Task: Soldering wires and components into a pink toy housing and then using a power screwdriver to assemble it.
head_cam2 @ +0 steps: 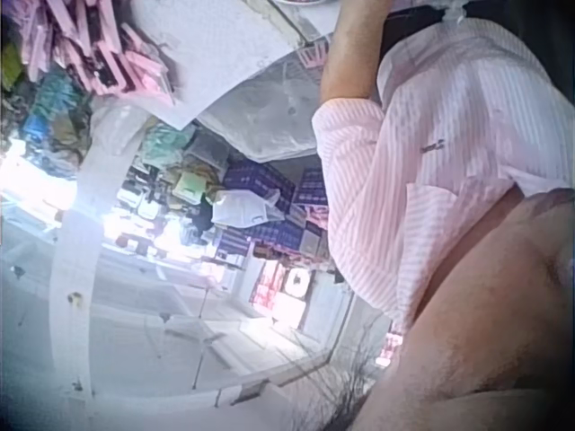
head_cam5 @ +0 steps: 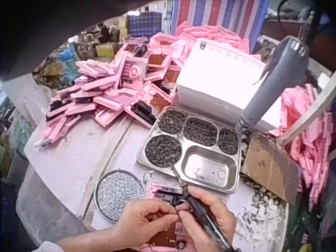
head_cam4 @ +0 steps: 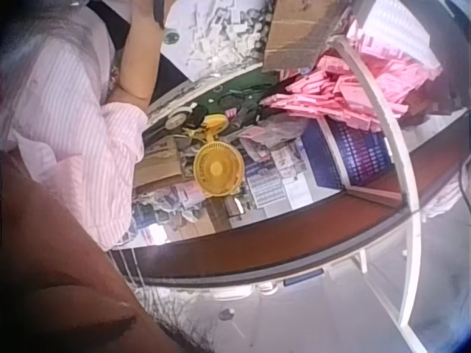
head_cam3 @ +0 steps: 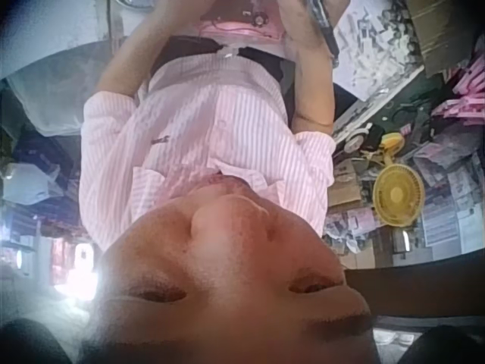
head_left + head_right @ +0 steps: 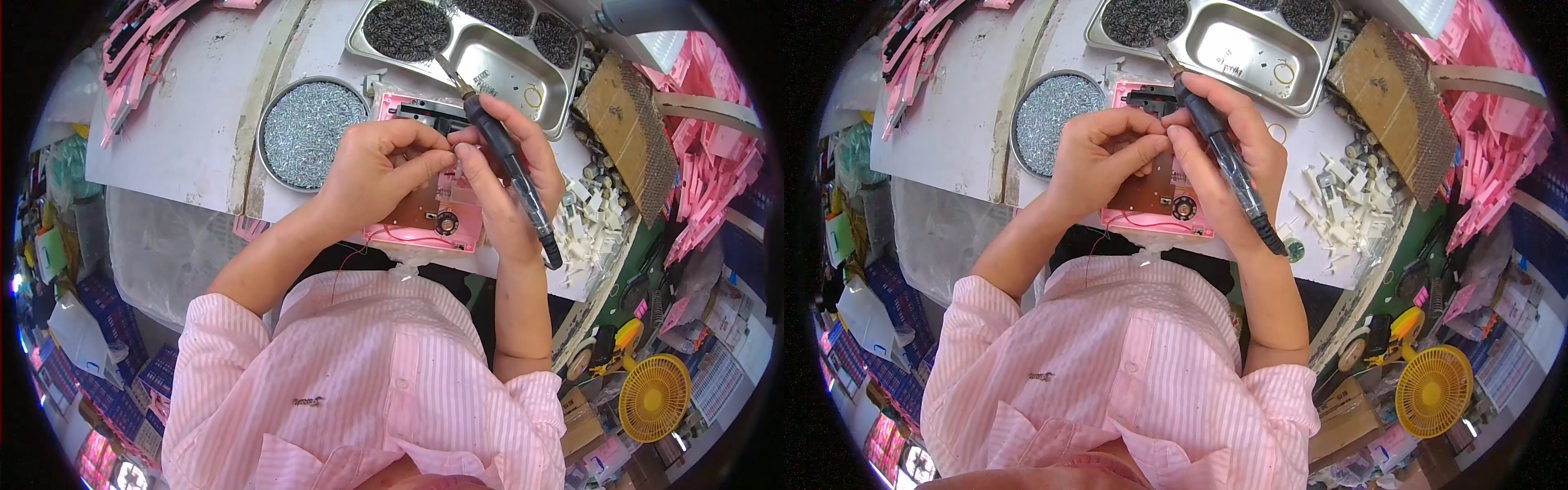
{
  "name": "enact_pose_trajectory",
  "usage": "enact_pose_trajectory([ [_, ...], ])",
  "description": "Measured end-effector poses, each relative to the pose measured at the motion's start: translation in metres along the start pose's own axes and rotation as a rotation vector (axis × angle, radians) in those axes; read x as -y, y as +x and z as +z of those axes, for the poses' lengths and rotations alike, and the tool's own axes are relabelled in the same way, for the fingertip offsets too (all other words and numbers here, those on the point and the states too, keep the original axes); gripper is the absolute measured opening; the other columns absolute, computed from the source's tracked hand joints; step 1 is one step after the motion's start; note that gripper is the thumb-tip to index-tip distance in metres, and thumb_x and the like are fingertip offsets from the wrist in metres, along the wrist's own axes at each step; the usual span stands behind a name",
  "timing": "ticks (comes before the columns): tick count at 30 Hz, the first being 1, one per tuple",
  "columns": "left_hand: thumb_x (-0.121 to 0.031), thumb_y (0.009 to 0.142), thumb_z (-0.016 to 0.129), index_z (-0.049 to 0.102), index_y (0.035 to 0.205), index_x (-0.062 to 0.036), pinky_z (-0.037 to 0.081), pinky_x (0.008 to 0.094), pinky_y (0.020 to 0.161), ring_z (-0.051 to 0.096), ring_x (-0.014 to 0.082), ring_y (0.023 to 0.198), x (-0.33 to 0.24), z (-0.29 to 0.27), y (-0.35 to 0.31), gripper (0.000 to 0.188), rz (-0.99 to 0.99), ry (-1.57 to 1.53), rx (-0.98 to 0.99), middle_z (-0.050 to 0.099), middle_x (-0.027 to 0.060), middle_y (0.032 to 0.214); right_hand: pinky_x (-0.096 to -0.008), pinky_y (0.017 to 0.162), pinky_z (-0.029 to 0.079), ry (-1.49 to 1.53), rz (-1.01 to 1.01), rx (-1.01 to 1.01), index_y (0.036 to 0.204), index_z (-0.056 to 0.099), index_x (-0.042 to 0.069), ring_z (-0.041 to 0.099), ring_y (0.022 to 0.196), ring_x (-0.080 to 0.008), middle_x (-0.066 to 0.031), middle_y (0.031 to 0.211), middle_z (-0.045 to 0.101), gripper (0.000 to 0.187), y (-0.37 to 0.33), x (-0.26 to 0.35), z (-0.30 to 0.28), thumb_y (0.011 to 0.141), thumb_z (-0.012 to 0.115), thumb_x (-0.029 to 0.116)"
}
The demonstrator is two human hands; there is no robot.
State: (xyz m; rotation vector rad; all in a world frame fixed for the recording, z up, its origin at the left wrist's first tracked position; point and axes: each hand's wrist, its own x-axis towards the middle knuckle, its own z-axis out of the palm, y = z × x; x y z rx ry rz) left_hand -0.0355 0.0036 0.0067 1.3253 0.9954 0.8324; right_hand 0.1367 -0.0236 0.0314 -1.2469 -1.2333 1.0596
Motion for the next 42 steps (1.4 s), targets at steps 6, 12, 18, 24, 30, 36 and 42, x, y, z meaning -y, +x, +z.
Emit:
enact_pose_trajectory([
  [6, -0.008, 0.095, 0.070, 0.070, 0.096, 0.0016, 0.048, 0.0197, 0.060, 0.058, 0.0040, 0.065, 0.000, 0.001, -0.001, 0.010, -0.033, -0.098, 0.042, 0.066, -0.0001, 0.079, -0.0236, 0.074, 0.057, -0.048, -0.004, -0.024, 0.131, 0.059, 0.001, 0.068, 0.085, -0.0106, -0.0076, 0.098, 0.071, 0.043, -0.005, -0.002, 0.000, 0.089, 0.068, -0.004],
  [12, -0.012, 0.096, 0.069, 0.069, 0.092, 0.0015, 0.045, 0.0208, 0.057, 0.055, 0.0035, 0.063, 0.001, -0.001, 0.002, 0.014, -0.108, -0.309, 0.019, 0.065, -0.0006, 0.077, -0.0383, 0.091, 0.053, -0.499, -0.263, -0.084, 0.129, 0.061, 0.006, 0.070, 0.084, -0.0187, -0.0095, 0.095, 0.072, 0.050, -0.017, -0.014, 0.001, 0.081, 0.072, -0.003],
  [18, -0.010, 0.090, 0.071, 0.067, 0.087, 0.0007, 0.045, 0.0259, 0.060, 0.056, 0.0109, 0.065, -0.003, -0.010, 0.013, 0.011, 0.093, 0.334, 0.032, 0.063, 0.0022, 0.078, -0.0512, 0.108, 0.042, -0.399, -0.369, -0.111, 0.129, 0.061, 0.004, 0.073, 0.092, -0.0222, -0.0101, 0.096, 0.074, 0.052, -0.036, -0.037, -0.008, 0.080, 0.076, -0.002],
  [24, -0.008, 0.083, 0.075, 0.068, 0.085, 0.0000, 0.045, 0.0303, 0.058, 0.055, 0.0182, 0.061, 0.007, -0.002, 0.015, 0.011, 0.347, 0.580, -0.037, 0.056, 0.0072, 0.074, -0.0506, 0.107, 0.041, -0.410, -0.465, -0.141, 0.120, 0.065, 0.003, 0.069, 0.082, -0.0171, -0.0081, 0.089, 0.073, 0.039, -0.033, -0.034, -0.031, 0.083, 0.078, 0.006],
  [30, -0.007, 0.083, 0.076, 0.069, 0.085, 0.0003, 0.044, 0.0291, 0.055, 0.055, 0.0170, 0.060, 0.014, -0.002, 0.013, 0.010, 0.394, 0.556, -0.091, 0.057, 0.0065, 0.074, -0.0385, 0.086, 0.051, -0.212, -0.300, -0.126, 0.111, 0.065, -0.004, 0.061, 0.076, -0.0190, -0.0127, 0.083, 0.067, 0.026, -0.046, -0.017, -0.058, 0.086, 0.071, 0.003],
  [36, -0.006, 0.083, 0.076, 0.069, 0.085, 0.0003, 0.044, 0.0291, 0.055, 0.055, 0.0169, 0.060, 0.015, -0.002, 0.013, 0.010, 0.409, 0.552, -0.107, 0.057, 0.0066, 0.074, -0.0412, 0.082, 0.053, -0.331, -0.460, 0.058, 0.105, 0.067, -0.003, 0.062, 0.069, -0.0227, -0.0137, 0.084, 0.070, 0.025, -0.037, -0.022, -0.068, 0.082, 0.073, 0.005],
  [42, -0.007, 0.083, 0.076, 0.069, 0.085, 0.0000, 0.044, 0.0294, 0.054, 0.056, 0.0175, 0.060, 0.016, -0.001, 0.013, 0.010, 0.410, 0.579, -0.121, 0.057, 0.0067, 0.073, -0.0423, 0.082, 0.054, -0.402, -0.514, 0.128, 0.102, 0.069, -0.001, 0.065, 0.066, -0.0227, -0.0129, 0.084, 0.073, 0.024, -0.030, -0.022, -0.065, 0.079, 0.073, 0.004],
])
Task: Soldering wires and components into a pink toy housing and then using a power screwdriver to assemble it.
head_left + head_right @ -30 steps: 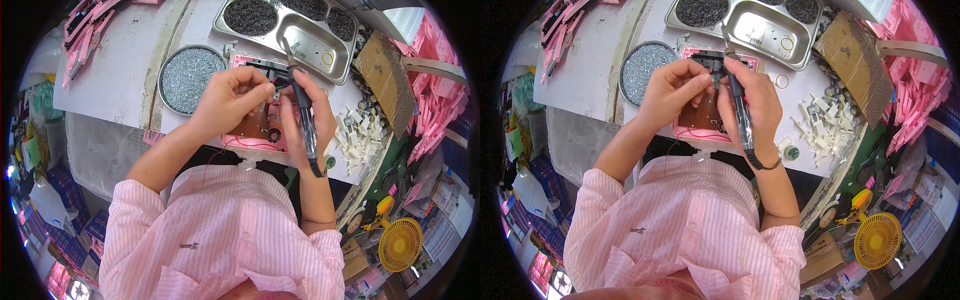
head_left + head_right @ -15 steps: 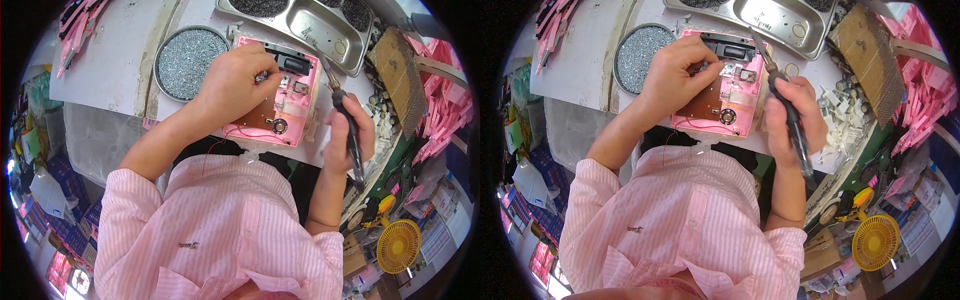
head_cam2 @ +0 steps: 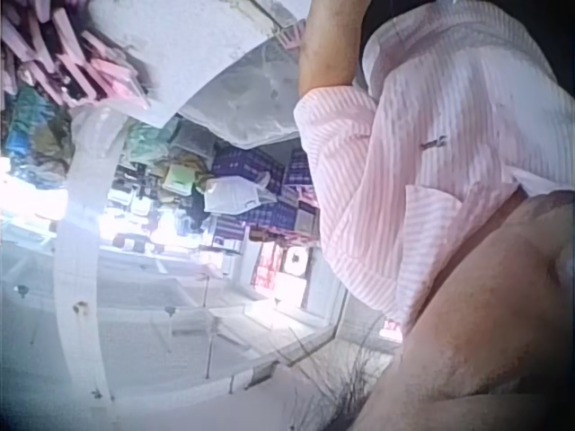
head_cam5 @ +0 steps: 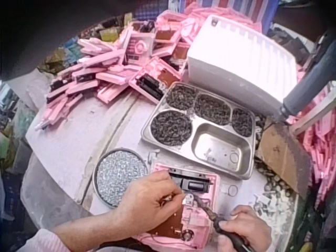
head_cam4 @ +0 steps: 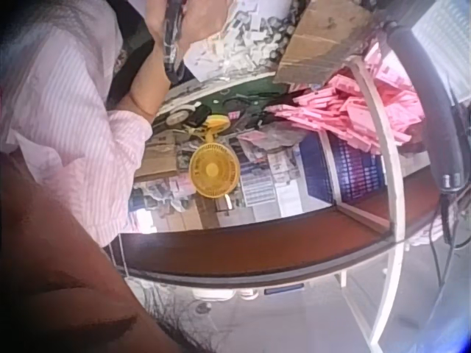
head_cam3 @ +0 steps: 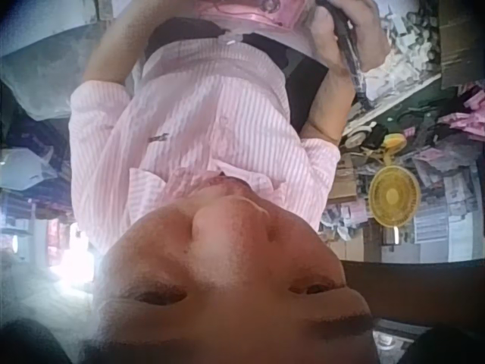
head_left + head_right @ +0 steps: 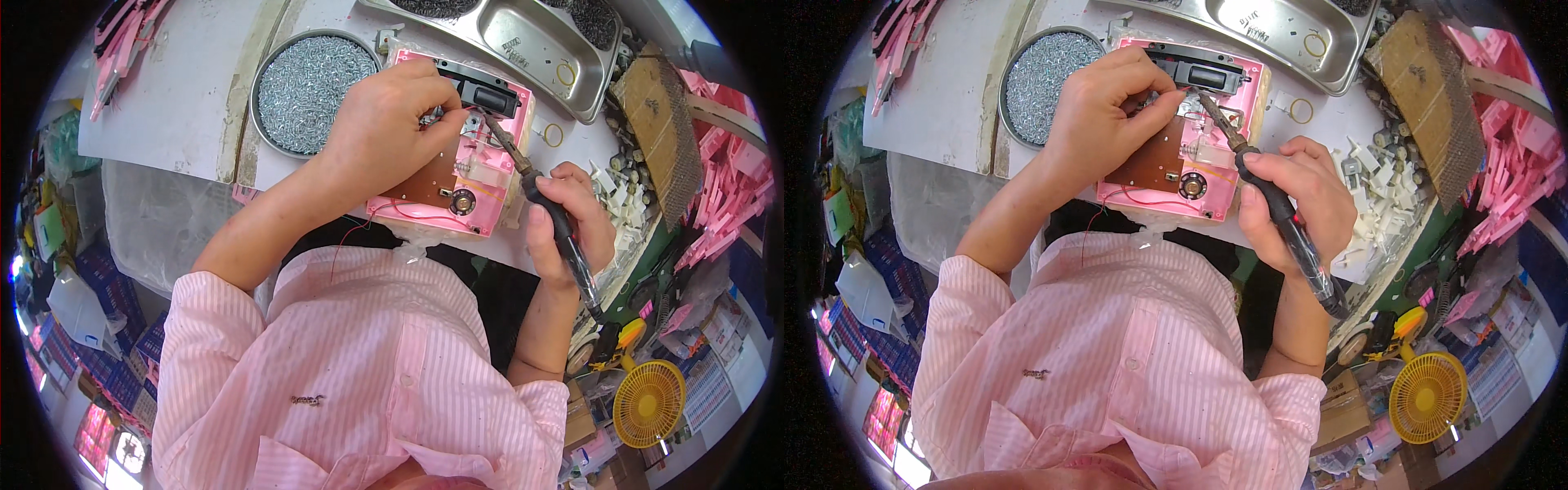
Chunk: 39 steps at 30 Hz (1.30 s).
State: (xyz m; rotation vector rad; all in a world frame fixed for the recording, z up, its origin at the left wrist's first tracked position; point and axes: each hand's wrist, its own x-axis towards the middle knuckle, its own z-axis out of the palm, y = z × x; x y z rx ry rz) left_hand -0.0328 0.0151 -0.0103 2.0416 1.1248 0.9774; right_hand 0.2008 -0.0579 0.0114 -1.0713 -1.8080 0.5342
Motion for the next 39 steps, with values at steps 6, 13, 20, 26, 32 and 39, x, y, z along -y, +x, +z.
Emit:
enact_pose_trajectory([
  [6, -0.007, 0.083, 0.076, 0.069, 0.085, -0.0003, 0.044, 0.0296, 0.054, 0.056, 0.0177, 0.059, 0.001, 0.001, -0.001, 0.010, 0.013, 0.019, -0.016, 0.057, 0.0066, 0.074, -0.0421, 0.079, 0.054, -0.011, -0.012, 0.001, 0.101, 0.069, 0.000, 0.063, 0.063, -0.0222, -0.0117, 0.081, 0.073, 0.023, 0.005, 0.002, 0.002, 0.078, 0.073, 0.003],
  [13, -0.007, 0.083, 0.075, 0.068, 0.085, -0.0005, 0.046, 0.0303, 0.055, 0.056, 0.0187, 0.059, 0.001, 0.003, -0.001, 0.009, 0.003, 0.018, -0.023, 0.058, 0.0071, 0.074, -0.0412, 0.077, 0.053, -0.133, -0.076, 0.108, 0.100, 0.071, 0.003, 0.059, 0.059, -0.0215, -0.0087, 0.074, 0.068, 0.030, 0.012, 0.006, -0.003, 0.071, 0.075, -0.001],
  [20, -0.007, 0.083, 0.075, 0.068, 0.084, -0.0007, 0.046, 0.0309, 0.055, 0.056, 0.0194, 0.059, 0.000, 0.004, -0.001, 0.010, -0.002, 0.047, -0.034, 0.058, 0.0074, 0.074, -0.0402, 0.077, 0.053, -0.077, -0.047, 0.107, 0.097, 0.072, 0.004, 0.058, 0.058, -0.0211, -0.0071, 0.071, 0.066, 0.029, 0.017, 0.002, -0.009, 0.069, 0.075, -0.001],
  [26, -0.008, 0.082, 0.075, 0.068, 0.084, -0.0011, 0.047, 0.0313, 0.055, 0.057, 0.0198, 0.060, 0.000, 0.006, -0.002, 0.010, 0.001, 0.061, -0.043, 0.058, 0.0076, 0.075, -0.0399, 0.078, 0.053, -0.099, -0.061, 0.126, 0.097, 0.072, 0.005, 0.059, 0.059, -0.0215, -0.0065, 0.072, 0.067, 0.029, 0.021, -0.001, -0.004, 0.069, 0.075, -0.001],
  [32, -0.008, 0.082, 0.076, 0.068, 0.084, -0.0011, 0.047, 0.0315, 0.056, 0.058, 0.0207, 0.061, 0.001, 0.006, -0.002, 0.010, 0.005, 0.069, -0.044, 0.059, 0.0079, 0.075, -0.0403, 0.078, 0.053, -0.090, -0.061, 0.107, 0.097, 0.073, 0.005, 0.060, 0.059, -0.0217, -0.0062, 0.070, 0.066, 0.028, 0.023, -0.001, -0.003, 0.069, 0.075, -0.001],
  [39, -0.011, 0.082, 0.075, 0.067, 0.082, -0.0032, 0.049, 0.0348, 0.058, 0.060, 0.0245, 0.064, 0.001, 0.008, -0.003, 0.011, 0.009, 0.102, -0.060, 0.059, 0.0084, 0.077, -0.0398, 0.078, 0.053, -0.113, -0.046, 0.142, 0.100, 0.073, 0.006, 0.058, 0.061, -0.0217, -0.0053, 0.070, 0.063, 0.031, 0.023, -0.001, -0.006, 0.069, 0.078, 0.001],
])
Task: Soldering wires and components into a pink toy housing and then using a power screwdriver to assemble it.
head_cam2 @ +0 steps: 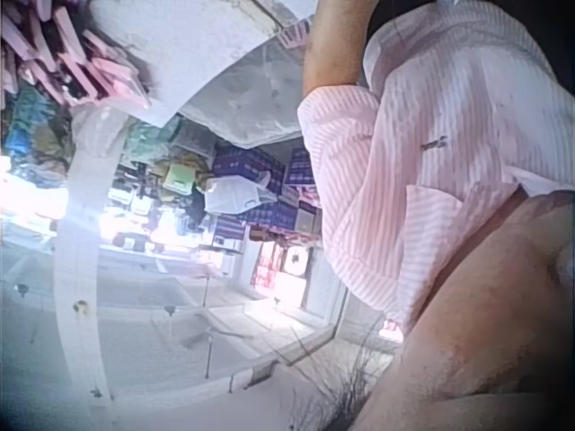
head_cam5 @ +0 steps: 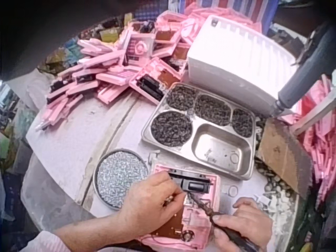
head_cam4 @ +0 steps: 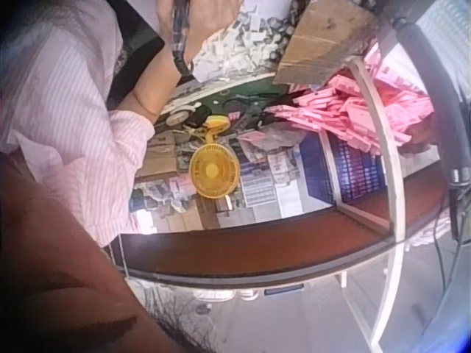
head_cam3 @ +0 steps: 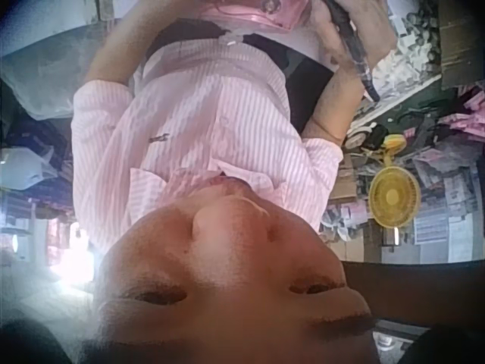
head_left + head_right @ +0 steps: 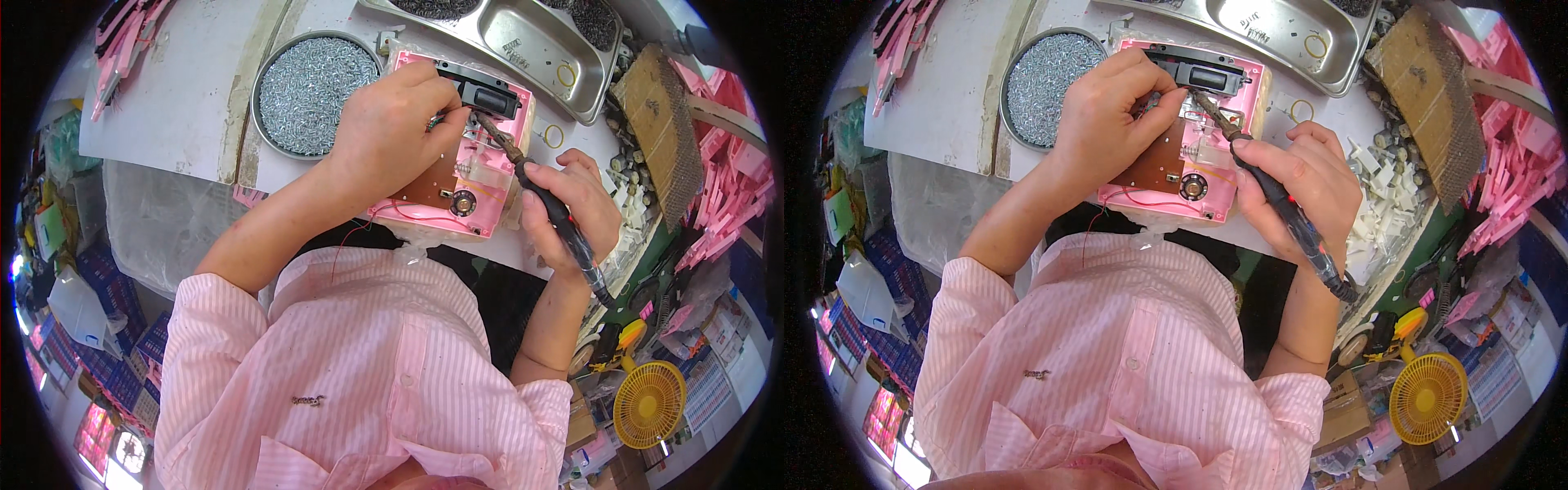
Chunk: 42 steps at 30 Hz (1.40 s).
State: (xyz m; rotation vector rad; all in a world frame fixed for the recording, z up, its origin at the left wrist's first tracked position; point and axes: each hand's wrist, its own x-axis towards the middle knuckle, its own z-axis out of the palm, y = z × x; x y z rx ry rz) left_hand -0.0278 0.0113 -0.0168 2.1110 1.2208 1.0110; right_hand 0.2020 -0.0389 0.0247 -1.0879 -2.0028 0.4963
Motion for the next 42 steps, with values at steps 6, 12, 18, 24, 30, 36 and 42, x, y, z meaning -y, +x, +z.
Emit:
enact_pose_trajectory([
  [6, -0.008, 0.082, 0.075, 0.067, 0.082, -0.0020, 0.048, 0.0327, 0.056, 0.058, 0.0220, 0.061, -0.001, 0.000, 0.000, 0.011, 0.019, 0.004, -0.008, 0.058, 0.0078, 0.075, -0.0399, 0.077, 0.053, -0.012, -0.021, 0.010, 0.099, 0.073, 0.005, 0.056, 0.059, -0.0220, -0.0060, 0.069, 0.062, 0.030, -0.003, 0.001, -0.004, 0.070, 0.077, 0.001],
  [12, -0.009, 0.082, 0.075, 0.066, 0.082, -0.0019, 0.047, 0.0324, 0.056, 0.058, 0.0217, 0.060, -0.002, 0.001, 0.000, 0.011, 0.023, 0.007, -0.024, 0.058, 0.0078, 0.075, -0.0420, 0.076, 0.053, 0.046, 0.003, -0.097, 0.099, 0.072, -0.001, 0.056, 0.060, -0.0227, -0.0090, 0.070, 0.064, 0.026, -0.019, 0.008, -0.020, 0.073, 0.075, 0.002],
  [18, -0.008, 0.082, 0.075, 0.066, 0.081, -0.0016, 0.046, 0.0320, 0.054, 0.056, 0.0201, 0.058, -0.002, 0.003, 0.000, 0.012, 0.029, -0.002, -0.041, 0.057, 0.0073, 0.074, -0.0435, 0.078, 0.052, 0.056, 0.050, -0.160, 0.100, 0.070, -0.005, 0.056, 0.062, -0.0240, -0.0115, 0.070, 0.064, 0.028, -0.039, 0.008, -0.031, 0.073, 0.075, 0.002],
  [24, -0.015, 0.081, 0.074, 0.066, 0.077, -0.0069, 0.052, 0.0395, 0.061, 0.063, 0.0296, 0.069, -0.004, 0.001, 0.000, 0.012, -0.021, 0.054, -0.006, 0.060, 0.0082, 0.078, -0.0432, 0.079, 0.051, 0.053, 0.056, -0.181, 0.100, 0.070, -0.006, 0.057, 0.063, -0.0236, -0.0121, 0.072, 0.064, 0.028, -0.044, 0.007, -0.034, 0.074, 0.075, 0.001],
  [30, -0.013, 0.080, 0.076, 0.068, 0.083, -0.0061, 0.050, 0.0363, 0.058, 0.061, 0.0254, 0.065, -0.011, -0.009, -0.001, 0.012, 0.019, 0.073, -0.019, 0.060, 0.0074, 0.079, -0.0454, 0.079, 0.052, 0.037, 0.049, -0.205, 0.102, 0.069, -0.006, 0.058, 0.063, -0.0247, -0.0150, 0.076, 0.066, 0.029, -0.053, 0.006, -0.043, 0.074, 0.073, 0.000],
  [36, -0.015, 0.079, 0.077, 0.067, 0.095, -0.0064, 0.052, 0.0356, 0.059, 0.062, 0.0237, 0.068, -0.050, -0.016, -0.017, 0.020, 0.236, -0.040, 0.346, 0.061, 0.0062, 0.085, -0.0458, 0.078, 0.052, 0.025, 0.103, -0.302, 0.101, 0.068, -0.009, 0.060, 0.064, -0.0248, -0.0161, 0.078, 0.066, 0.028, -0.075, 0.012, -0.059, 0.074, 0.072, -0.002],
  [42, -0.013, 0.082, 0.071, 0.063, 0.092, -0.0083, 0.053, 0.0348, 0.060, 0.065, 0.0235, 0.076, -0.043, 0.014, -0.018, 0.013, 0.358, 0.150, 0.413, 0.058, 0.0051, 0.087, -0.0430, 0.076, 0.051, 0.056, 0.085, -0.305, 0.101, 0.068, -0.009, 0.059, 0.063, -0.0240, -0.0156, 0.075, 0.065, 0.027, -0.076, 0.013, -0.054, 0.075, 0.071, -0.002],
])
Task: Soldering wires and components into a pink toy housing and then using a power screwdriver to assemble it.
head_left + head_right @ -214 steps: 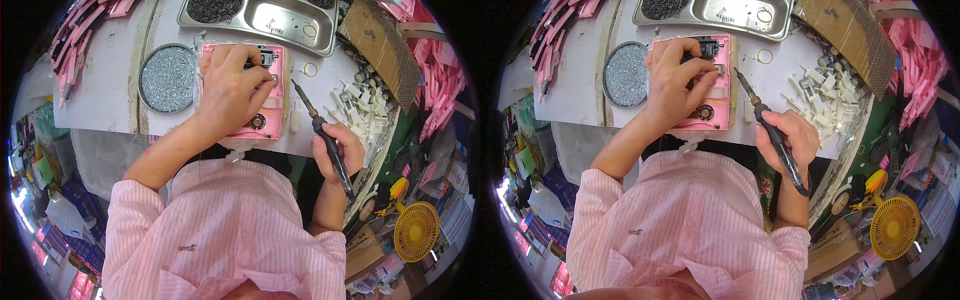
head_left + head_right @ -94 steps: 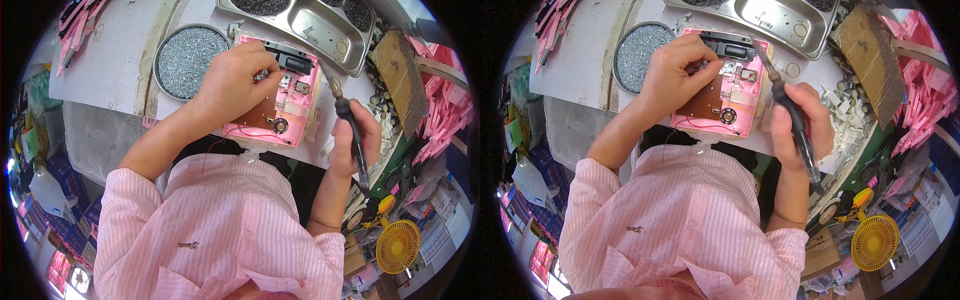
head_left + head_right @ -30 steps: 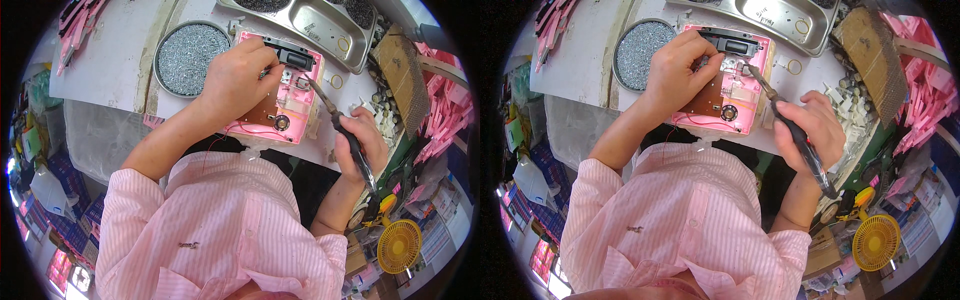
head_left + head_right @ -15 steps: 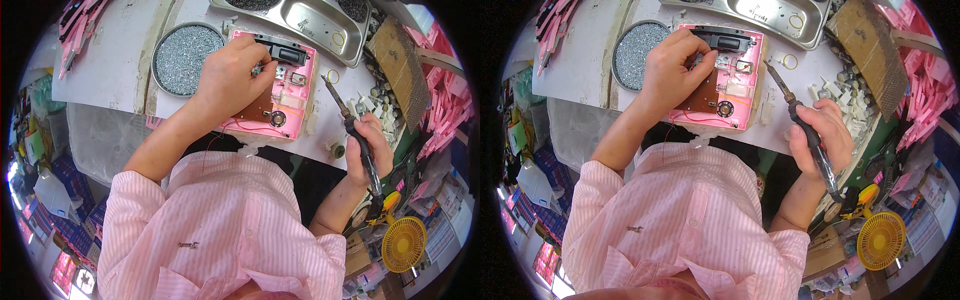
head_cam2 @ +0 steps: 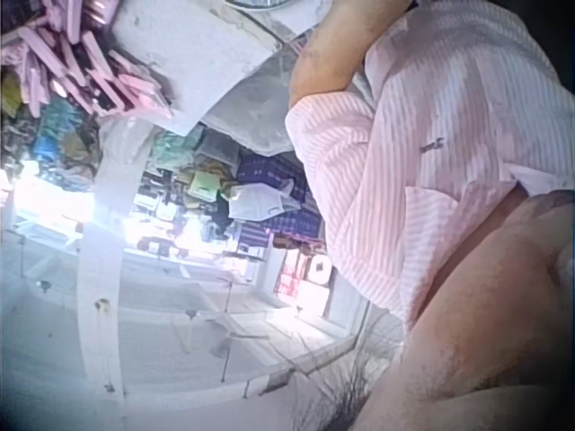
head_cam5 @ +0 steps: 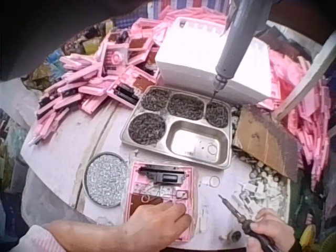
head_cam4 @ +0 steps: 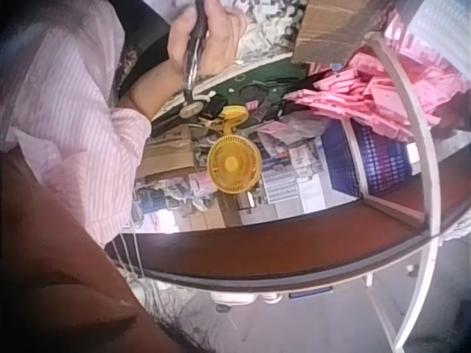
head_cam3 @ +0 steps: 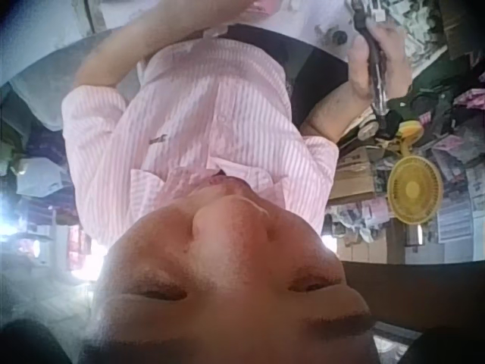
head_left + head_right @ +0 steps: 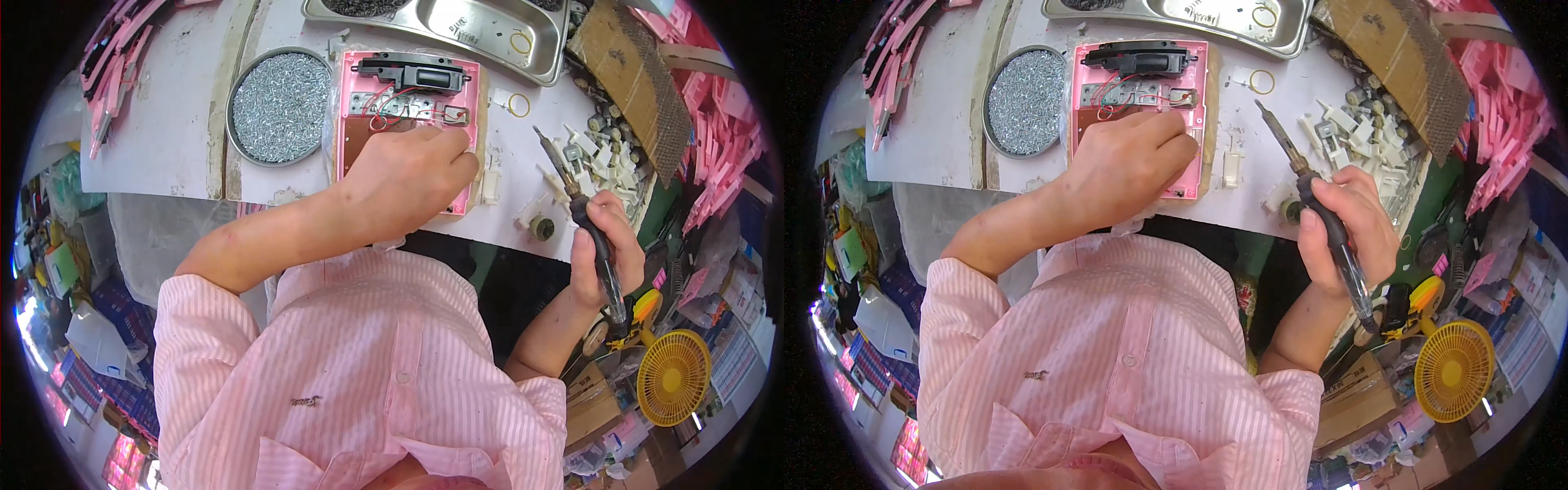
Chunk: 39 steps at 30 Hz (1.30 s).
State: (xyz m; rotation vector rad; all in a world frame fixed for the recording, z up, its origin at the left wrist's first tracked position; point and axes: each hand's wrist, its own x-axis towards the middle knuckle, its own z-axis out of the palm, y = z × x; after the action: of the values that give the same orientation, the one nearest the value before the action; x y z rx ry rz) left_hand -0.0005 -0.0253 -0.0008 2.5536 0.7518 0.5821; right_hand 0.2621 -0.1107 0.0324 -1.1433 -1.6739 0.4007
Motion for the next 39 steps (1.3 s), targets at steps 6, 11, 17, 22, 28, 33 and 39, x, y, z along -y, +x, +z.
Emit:
enact_pose_trajectory([
  [6, -0.014, 0.081, 0.073, 0.064, 0.090, -0.0079, 0.053, 0.0350, 0.061, 0.065, 0.0239, 0.076, 0.002, 0.002, 0.002, 0.014, -0.072, 0.026, -0.005, 0.060, 0.0055, 0.087, -0.0430, 0.076, 0.051, -0.088, 0.075, -0.037, 0.103, 0.066, -0.010, 0.057, 0.063, -0.0232, -0.0148, 0.074, 0.064, 0.028, -0.012, 0.010, -0.010, 0.077, 0.069, -0.003],
  [11, -0.007, 0.084, 0.072, 0.067, 0.093, -0.0045, 0.051, 0.0304, 0.058, 0.064, 0.0177, 0.073, 0.010, -0.001, -0.004, 0.010, -0.114, -0.242, -0.067, 0.064, 0.0042, 0.089, -0.0393, 0.079, 0.053, -0.058, 0.182, -0.101, 0.112, 0.066, -0.009, 0.063, 0.073, -0.0228, -0.0153, 0.084, 0.067, 0.034, -0.015, 0.011, -0.001, 0.079, 0.071, -0.005],
  [17, 0.001, 0.090, 0.069, 0.069, 0.098, -0.0002, 0.042, 0.0202, 0.054, 0.054, 0.0020, 0.062, 0.014, -0.022, -0.007, 0.008, -0.522, -0.780, 0.077, 0.065, -0.0017, 0.076, -0.0303, 0.077, 0.052, 0.034, 0.310, -0.012, 0.128, 0.066, 0.006, 0.066, 0.084, -0.0208, -0.0104, 0.095, 0.068, 0.053, 0.001, 0.012, 0.075, 0.077, 0.079, -0.001],
  [22, 0.000, 0.092, 0.068, 0.068, 0.097, 0.0013, 0.040, 0.0186, 0.054, 0.051, -0.0005, 0.061, 0.013, -0.024, -0.006, 0.005, -0.538, -0.814, 0.055, 0.063, -0.0031, 0.071, -0.0288, 0.072, 0.052, 0.068, 0.246, 0.011, 0.129, 0.065, 0.007, 0.065, 0.080, -0.0197, -0.0097, 0.094, 0.064, 0.059, 0.018, 0.009, 0.111, 0.073, 0.074, -0.011],
  [28, -0.002, 0.094, 0.066, 0.066, 0.095, 0.0009, 0.041, 0.0204, 0.055, 0.051, 0.0017, 0.063, 0.012, -0.024, -0.005, 0.003, -0.553, -0.830, 0.077, 0.062, -0.0015, 0.073, -0.0345, 0.076, 0.053, -0.061, 0.271, 0.031, 0.126, 0.066, 0.006, 0.065, 0.080, -0.0202, -0.0117, 0.092, 0.066, 0.054, 0.011, 0.019, 0.108, 0.075, 0.075, -0.010],
  [33, -0.003, 0.090, 0.066, 0.065, 0.096, -0.0020, 0.050, 0.0312, 0.064, 0.061, 0.0200, 0.072, 0.019, -0.013, -0.011, 0.006, -0.185, -0.541, 0.014, 0.062, 0.0078, 0.089, -0.0341, 0.072, 0.049, -0.055, 0.220, 0.017, 0.116, 0.067, -0.002, 0.060, 0.073, -0.0212, -0.0130, 0.086, 0.066, 0.038, -0.007, 0.022, 0.054, 0.079, 0.075, 0.000],
  [39, -0.008, 0.088, 0.067, 0.064, 0.096, -0.0063, 0.051, 0.0396, 0.066, 0.064, 0.0307, 0.077, 0.010, -0.013, -0.011, 0.009, -0.154, -0.284, 0.142, 0.058, 0.0085, 0.103, -0.0267, 0.060, 0.040, 0.280, 0.473, 0.083, 0.097, 0.064, -0.004, 0.053, 0.068, -0.0163, -0.0075, 0.072, 0.057, 0.020, -0.028, 0.036, 0.022, 0.080, 0.071, 0.004],
])
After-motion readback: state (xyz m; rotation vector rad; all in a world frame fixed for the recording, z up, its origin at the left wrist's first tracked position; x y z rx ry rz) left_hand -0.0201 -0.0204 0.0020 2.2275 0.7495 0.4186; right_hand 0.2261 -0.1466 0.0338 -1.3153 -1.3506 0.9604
